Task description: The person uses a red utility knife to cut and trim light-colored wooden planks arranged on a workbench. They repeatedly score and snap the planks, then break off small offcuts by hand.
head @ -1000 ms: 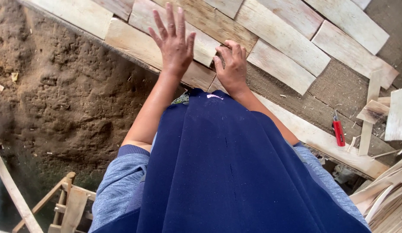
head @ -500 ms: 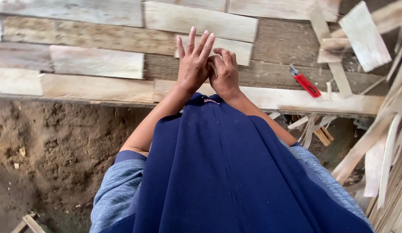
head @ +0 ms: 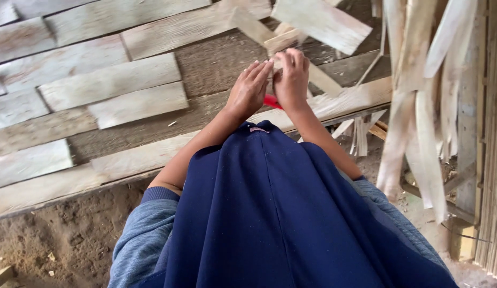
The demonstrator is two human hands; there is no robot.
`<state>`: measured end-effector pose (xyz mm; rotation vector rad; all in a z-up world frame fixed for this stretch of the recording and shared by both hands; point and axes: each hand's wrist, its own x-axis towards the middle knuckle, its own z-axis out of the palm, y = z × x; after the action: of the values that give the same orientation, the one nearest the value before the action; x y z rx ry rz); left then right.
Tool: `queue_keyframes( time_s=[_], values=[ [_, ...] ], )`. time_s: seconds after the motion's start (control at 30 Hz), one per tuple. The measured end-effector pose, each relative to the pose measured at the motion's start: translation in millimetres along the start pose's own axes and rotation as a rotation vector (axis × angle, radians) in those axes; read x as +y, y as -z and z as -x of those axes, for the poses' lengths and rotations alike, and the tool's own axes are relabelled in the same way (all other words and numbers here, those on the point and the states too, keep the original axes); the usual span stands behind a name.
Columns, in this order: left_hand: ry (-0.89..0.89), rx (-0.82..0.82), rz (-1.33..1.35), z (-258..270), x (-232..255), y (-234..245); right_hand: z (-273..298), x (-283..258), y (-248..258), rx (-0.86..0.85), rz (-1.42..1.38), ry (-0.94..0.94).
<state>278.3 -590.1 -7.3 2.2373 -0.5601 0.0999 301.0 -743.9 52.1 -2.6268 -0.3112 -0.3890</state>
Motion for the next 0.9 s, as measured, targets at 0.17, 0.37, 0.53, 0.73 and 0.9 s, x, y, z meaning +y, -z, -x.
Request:
queue_keyframes(
  time_s=[0.17, 0.37, 0.53, 0.73, 0.9],
  values=[
    [-0.006, -0.094, -0.098, -51, 24, -56, -36, 110, 6, -0.062, 0.125, -0.218],
    [0.07, -0.181, -0.208, -68, 22, -76, -78, 187, 9, -0.3, 0.26, -0.468],
    [0.072, -0.04, -0.045, -62, 12, -61, -92, 158, 62, -0.393, -0.027, -0.434],
    [0.765, 0.221, 0.833, -58, 21, -8, -104, 51, 80, -0.335, -0.401, -0.136],
    [0.965, 0.74, 1.206, -14, 11, 41, -76, -39, 38, -0.581, -0.22, 0.146]
  ],
)
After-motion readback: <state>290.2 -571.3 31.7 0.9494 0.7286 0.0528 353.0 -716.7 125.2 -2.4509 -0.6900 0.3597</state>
